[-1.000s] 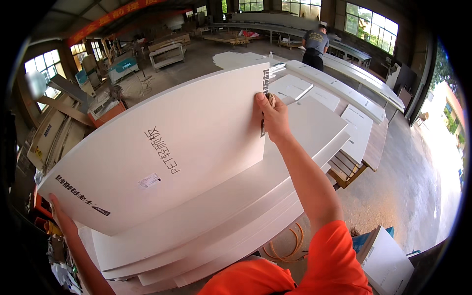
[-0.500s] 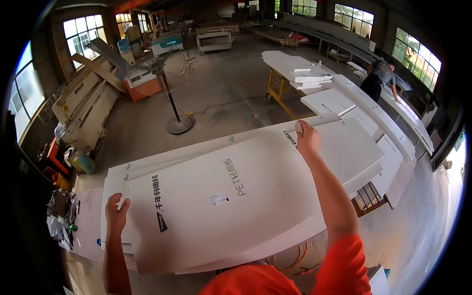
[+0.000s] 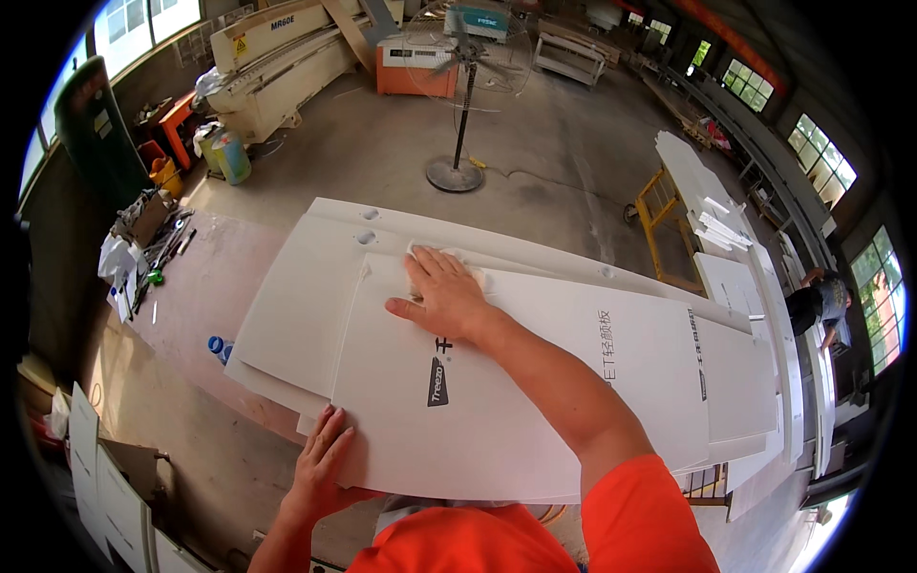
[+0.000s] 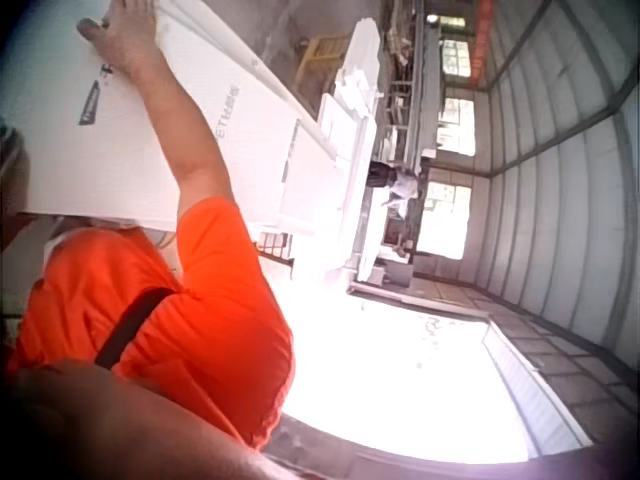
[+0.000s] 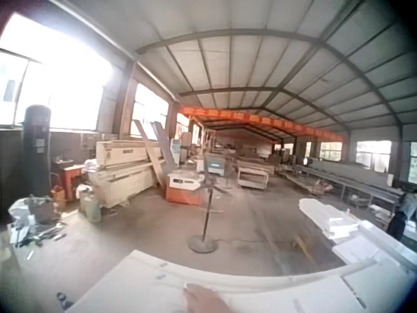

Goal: The person wipes the surface of white rectangular panels with a cloth. They handle the panels one at a time, wiping both sides, and then stack them on a nearby table.

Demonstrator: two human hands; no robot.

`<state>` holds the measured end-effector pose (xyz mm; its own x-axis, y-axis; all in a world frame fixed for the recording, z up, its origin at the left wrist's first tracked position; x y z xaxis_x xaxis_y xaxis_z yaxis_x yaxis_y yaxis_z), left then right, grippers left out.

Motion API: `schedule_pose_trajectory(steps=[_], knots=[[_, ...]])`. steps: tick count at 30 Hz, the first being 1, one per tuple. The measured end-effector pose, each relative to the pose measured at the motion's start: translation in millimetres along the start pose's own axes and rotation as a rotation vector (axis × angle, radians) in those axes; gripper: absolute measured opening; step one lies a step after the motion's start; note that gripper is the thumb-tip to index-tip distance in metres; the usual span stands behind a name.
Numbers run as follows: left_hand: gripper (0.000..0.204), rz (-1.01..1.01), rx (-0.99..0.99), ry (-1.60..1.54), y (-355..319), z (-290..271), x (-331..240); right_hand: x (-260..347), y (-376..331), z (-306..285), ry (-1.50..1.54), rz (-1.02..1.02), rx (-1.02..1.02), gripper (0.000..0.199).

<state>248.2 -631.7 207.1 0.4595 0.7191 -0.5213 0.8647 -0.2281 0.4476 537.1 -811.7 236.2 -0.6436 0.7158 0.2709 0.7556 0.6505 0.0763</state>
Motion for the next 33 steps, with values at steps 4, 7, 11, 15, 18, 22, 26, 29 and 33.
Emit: schedule_pose_trajectory(steps=[4,7,11,15,18,22,26,29,33], knots=[[0.104,0.014,-0.064,-0.029,-0.5,-5.2,2.2,75.0,64.4,18.7,-0.073,-0.058,0.054,0.103],[0.105,-0.036,-0.261,-0.088,-3.2,-7.6,4.0,112.3,34.6,31.3,-0.037,-0.207,0.040,0.104],[0.095,-0.374,-0.525,-0.410,-62.9,29.6,35.1,203.2,-93.2,50.8,0.156,-0.472,0.074,0.095],[0.065,-0.726,-0.128,-1.212,-75.7,61.1,32.4,218.5,-188.4,56.6,0.168,-0.334,-0.060,0.096],[0.040,-0.582,-0.045,-1.490,-64.9,52.3,32.5,167.7,-231.4,24.9,-0.050,-0.001,-0.128,0.097],[0.032,-0.721,-0.223,-1.446,-52.1,42.0,39.3,42.2,-371.4,-10.3,-0.272,0.486,-0.252,0.092],[0.033,-0.838,-0.328,-1.343,-47.7,47.5,29.7,-96.5,-547.0,-42.3,-0.313,1.118,-0.478,0.090],[0.040,-0.925,-0.400,-1.290,-50.8,45.6,23.0,-79.7,-498.3,-33.3,-0.299,0.998,-0.355,0.093],[0.046,-0.876,-0.445,-1.053,-69.2,48.5,54.2,11.2,-377.9,-17.9,-0.113,0.290,-0.123,0.098]])
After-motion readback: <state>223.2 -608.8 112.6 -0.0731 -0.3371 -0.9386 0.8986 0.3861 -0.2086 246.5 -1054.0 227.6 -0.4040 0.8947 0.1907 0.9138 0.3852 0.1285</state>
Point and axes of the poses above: each hand's wrist, its own y-axis towards the middle knuckle, its own z-axis out of the palm, x = y × z, the point moved 5 cm from there along y, towards the middle knuckle
